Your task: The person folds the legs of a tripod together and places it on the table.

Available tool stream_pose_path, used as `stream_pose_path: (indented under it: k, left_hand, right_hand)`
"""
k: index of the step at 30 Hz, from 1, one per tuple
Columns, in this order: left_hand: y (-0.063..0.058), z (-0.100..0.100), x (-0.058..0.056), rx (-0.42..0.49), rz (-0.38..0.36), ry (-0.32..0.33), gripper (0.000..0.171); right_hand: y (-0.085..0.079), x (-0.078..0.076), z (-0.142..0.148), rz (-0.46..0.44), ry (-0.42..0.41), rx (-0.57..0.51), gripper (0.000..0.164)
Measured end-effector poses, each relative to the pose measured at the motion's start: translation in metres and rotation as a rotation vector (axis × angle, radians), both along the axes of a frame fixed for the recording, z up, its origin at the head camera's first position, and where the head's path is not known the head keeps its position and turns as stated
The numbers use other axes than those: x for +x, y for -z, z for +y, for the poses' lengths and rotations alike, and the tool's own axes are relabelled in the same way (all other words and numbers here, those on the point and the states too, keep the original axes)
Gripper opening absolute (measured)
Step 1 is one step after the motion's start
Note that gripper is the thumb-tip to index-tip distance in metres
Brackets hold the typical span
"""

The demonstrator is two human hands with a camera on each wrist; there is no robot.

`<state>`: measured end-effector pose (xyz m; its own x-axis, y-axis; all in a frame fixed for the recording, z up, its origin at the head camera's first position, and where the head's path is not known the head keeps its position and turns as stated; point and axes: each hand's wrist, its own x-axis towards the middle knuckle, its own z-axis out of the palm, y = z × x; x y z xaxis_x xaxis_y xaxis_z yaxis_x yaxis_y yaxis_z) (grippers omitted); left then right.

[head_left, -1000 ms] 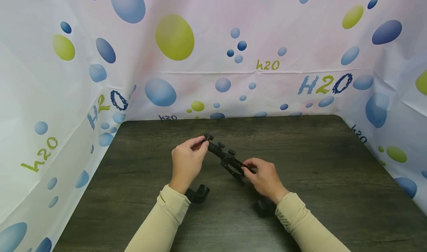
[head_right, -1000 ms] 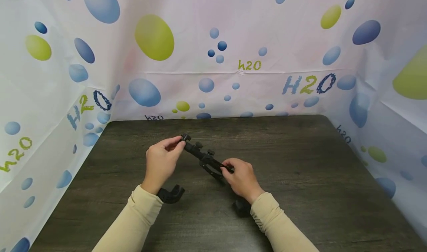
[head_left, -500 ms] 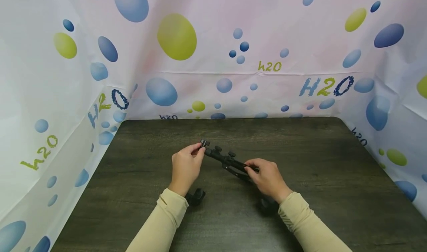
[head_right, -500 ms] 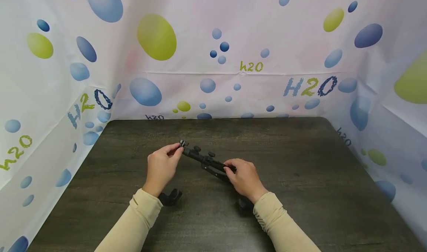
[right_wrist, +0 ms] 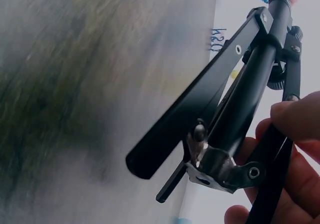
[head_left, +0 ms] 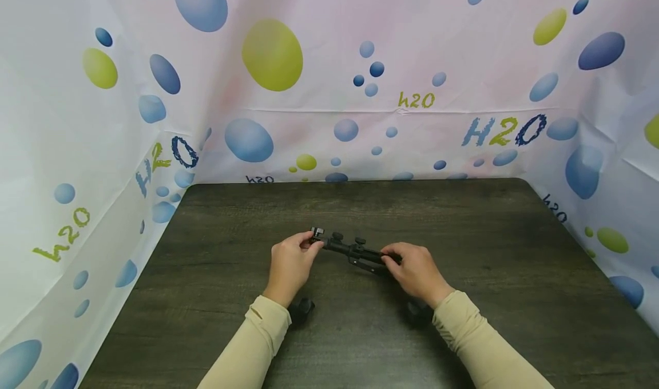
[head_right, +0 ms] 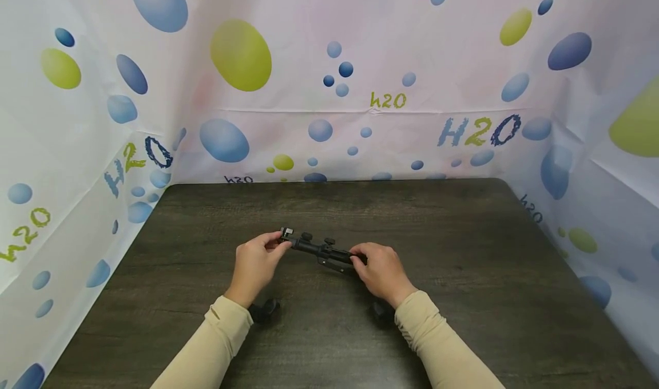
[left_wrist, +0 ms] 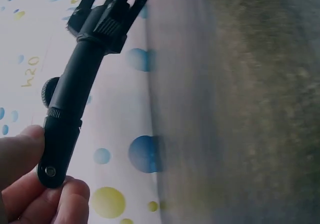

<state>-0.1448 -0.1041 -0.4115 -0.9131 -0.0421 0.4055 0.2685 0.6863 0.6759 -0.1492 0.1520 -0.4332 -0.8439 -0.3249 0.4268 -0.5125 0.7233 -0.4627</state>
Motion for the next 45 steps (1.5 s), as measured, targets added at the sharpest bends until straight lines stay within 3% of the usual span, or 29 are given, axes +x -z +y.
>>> stream_pose_path:
  k: [11,19,28,45]
  left_hand:
    - [0.018,0.004,0.000,-0.054,-0.079,-0.040,0.034]
    - [0.026,0.004,0.000,-0.021,-0.161,-0.037,0.035]
    - [0.037,0.005,0.001,-0.033,-0.191,-0.057,0.035]
    - [0.039,0.002,-0.001,-0.097,-0.327,-0.066,0.033]
  right_hand:
    - [0.005,-0.004,0.003,-0.038,-0.009,0.051,0.009]
    - [0.009,-0.008,0.003,-0.021,-0.017,0.060,0.010]
    - [0.011,-0.012,0.003,-0.022,-0.025,0.066,0.011]
    - [0.019,-0.010,-0.001,-0.007,-0.050,0.080,0.011]
